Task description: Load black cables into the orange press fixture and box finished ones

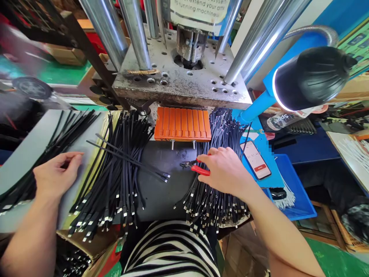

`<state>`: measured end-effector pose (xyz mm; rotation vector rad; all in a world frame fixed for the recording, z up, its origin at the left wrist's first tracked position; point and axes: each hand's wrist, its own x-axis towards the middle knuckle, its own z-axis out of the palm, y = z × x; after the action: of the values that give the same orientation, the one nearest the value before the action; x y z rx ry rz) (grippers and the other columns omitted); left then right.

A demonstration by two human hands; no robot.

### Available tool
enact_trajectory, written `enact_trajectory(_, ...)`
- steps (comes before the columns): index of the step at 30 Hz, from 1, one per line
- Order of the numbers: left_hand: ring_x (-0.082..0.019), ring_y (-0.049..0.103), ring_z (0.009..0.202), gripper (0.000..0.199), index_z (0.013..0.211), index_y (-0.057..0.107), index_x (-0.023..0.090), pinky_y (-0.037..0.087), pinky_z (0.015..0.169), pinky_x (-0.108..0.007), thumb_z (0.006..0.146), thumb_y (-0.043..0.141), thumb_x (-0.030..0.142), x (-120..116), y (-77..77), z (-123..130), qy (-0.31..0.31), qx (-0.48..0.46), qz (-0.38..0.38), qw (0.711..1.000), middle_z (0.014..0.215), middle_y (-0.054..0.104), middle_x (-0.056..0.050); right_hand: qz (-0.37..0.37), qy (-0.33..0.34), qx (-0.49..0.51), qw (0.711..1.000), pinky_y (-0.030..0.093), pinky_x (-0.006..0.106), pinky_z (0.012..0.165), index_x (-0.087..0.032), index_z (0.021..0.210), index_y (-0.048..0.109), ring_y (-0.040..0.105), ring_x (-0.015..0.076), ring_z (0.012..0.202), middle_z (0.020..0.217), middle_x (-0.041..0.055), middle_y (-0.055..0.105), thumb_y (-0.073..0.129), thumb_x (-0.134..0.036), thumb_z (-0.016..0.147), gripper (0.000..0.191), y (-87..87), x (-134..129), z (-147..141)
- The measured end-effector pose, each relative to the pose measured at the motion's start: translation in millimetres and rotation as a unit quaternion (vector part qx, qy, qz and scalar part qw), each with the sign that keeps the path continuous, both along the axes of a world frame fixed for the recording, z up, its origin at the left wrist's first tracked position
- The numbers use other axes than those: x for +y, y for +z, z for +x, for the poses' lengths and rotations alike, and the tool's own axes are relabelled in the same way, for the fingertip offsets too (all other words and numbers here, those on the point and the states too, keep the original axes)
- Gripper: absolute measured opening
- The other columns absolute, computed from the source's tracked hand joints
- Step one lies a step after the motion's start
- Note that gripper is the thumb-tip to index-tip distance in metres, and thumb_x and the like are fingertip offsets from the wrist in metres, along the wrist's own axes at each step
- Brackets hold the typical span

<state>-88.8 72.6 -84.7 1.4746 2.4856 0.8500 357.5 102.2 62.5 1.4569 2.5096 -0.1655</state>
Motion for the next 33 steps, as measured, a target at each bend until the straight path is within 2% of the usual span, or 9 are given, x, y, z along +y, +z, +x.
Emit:
enact_trajectory(3, -0.01, 0.052, 0.05, 0.037, 0.092, 0.075, 0.021, 0.047, 0.062, -0.023, 0.072, 0.053, 0.044, 0.3, -0.2, 0.3, -0.001, 0.005, -0.002, 1.0, 0.071, 0.07, 0.002, 0.028, -0.014, 0.126, 0.992, 0.047, 0.036, 0.085, -0.027, 0.117, 0.069, 0.066, 0.0236, 0.095, 0.11, 0.0047, 0.071, 0.068, -0.043, 0.082, 0.039, 5.4, 14.4, -2.2)
enact_trajectory(5, -0.01, 0.051, 0.05, 0.037, 0.092, 0.075, 0.021, 0.048, 0.062, -0.023, 0.072, 0.053, 0.043, 0.3, 0.1, 0.5, -0.001, 0.006, -0.001, 1.0, 0.072, 0.071, 0.002, 0.068, -0.044, 0.173, 0.982, 0.048, 0.038, 0.088, -0.025, 0.118, 0.069, 0.066, 0.0251, 0.098, 0.11, 0.0053, 0.071, 0.066, -0.044, 0.082, 0.041, 3.3, 27.7, -11.0)
enact_trajectory(9, -0.011, 0.053, 0.053, 0.036, 0.092, 0.074, 0.021, 0.047, 0.061, -0.022, 0.073, 0.053, 0.043, -0.8, 0.8, -0.4, -0.006, 0.002, 0.006, 1.0, 0.074, 0.071, 0.002, 0.152, -0.108, 0.19, 0.964, 0.051, 0.041, 0.086, -0.022, 0.119, 0.069, 0.065, 0.028, 0.097, 0.106, 0.0072, 0.072, 0.066, -0.042, 0.079, 0.044, -6.6, 52.5, -35.9)
enact_trajectory(12, -0.012, 0.056, 0.056, 0.036, 0.091, 0.074, 0.02, 0.047, 0.061, -0.022, 0.073, 0.053, 0.042, -1.3, 0.4, -2.4, -0.011, -0.009, 0.009, 1.0, 0.073, 0.071, 0.001, 0.163, -0.094, 0.202, 0.961, 0.051, 0.041, 0.085, -0.022, 0.118, 0.069, 0.066, 0.0276, 0.096, 0.106, 0.0072, 0.072, 0.066, -0.043, 0.079, 0.044, -14.6, 56.6, -44.8)
enact_trajectory(19, -0.011, 0.054, 0.054, 0.039, 0.091, 0.075, 0.018, 0.046, 0.059, -0.022, 0.072, 0.052, 0.044, -0.2, -2.7, -4.6, -0.018, 0.002, 0.018, 1.0, 0.072, 0.071, 0.0, 0.175, -0.081, 0.203, 0.96, 0.051, 0.043, 0.085, -0.02, 0.119, 0.067, 0.065, 0.0281, 0.094, 0.105, 0.0088, 0.071, 0.067, -0.04, 0.08, 0.044, -25.3, 26.6, -23.6)
enact_trajectory(24, -0.013, 0.06, 0.061, 0.04, 0.093, 0.074, 0.017, 0.046, 0.061, -0.022, 0.074, 0.052, 0.044, -1.6, -7.3, -6.0, -0.025, -0.008, 0.019, 0.999, 0.075, 0.071, -0.002, 0.041, -0.022, 0.25, 0.967, 0.048, 0.037, 0.091, -0.023, 0.121, 0.063, 0.063, 0.0227, 0.101, 0.113, 0.0058, 0.068, 0.066, -0.039, 0.084, 0.041, -32.5, -2.8, -4.5)
enact_trajectory(28, -0.013, 0.059, 0.061, 0.034, 0.097, 0.072, 0.018, 0.044, 0.056, -0.022, 0.079, 0.053, 0.039, -4.1, 2.0, -2.8, -0.013, -0.011, 0.058, 0.998, 0.074, 0.069, -0.001, 0.05, -0.049, 0.128, 0.989, 0.043, 0.039, 0.084, -0.021, 0.121, 0.064, 0.06, 0.0267, 0.095, 0.103, 0.0103, 0.065, 0.068, -0.038, 0.082, 0.043, -59.2, -16.9, -4.5)
enact_trajectory(30, -0.013, 0.058, 0.06, 0.027, 0.095, 0.071, 0.021, 0.043, 0.056, -0.021, 0.082, 0.054, 0.037, -5.2, 18.8, 12.0, -0.06, 0.03, 0.095, 0.993, 0.073, 0.067, 0.001, 0.065, -0.062, 0.064, 0.994, 0.04, 0.039, 0.081, -0.02, 0.121, 0.064, 0.057, 0.0288, 0.093, 0.101, 0.0126, 0.064, 0.066, -0.039, 0.083, 0.042, -67.9, -18.6, -8.0)
enact_trajectory(33, -0.012, 0.06, 0.063, 0.016, 0.092, 0.069, 0.024, 0.048, 0.064, -0.024, 0.086, 0.058, 0.034, -5.3, 50.2, 61.2, -0.245, 0.078, 0.144, 0.956, 0.075, 0.068, 0.002, 0.066, -0.068, 0.044, 0.995, 0.036, 0.037, 0.078, -0.022, 0.123, 0.063, 0.056, 0.0284, 0.092, 0.101, 0.0126, 0.063, 0.062, -0.041, 0.086, 0.042, -69.9, -17.2, -12.4)
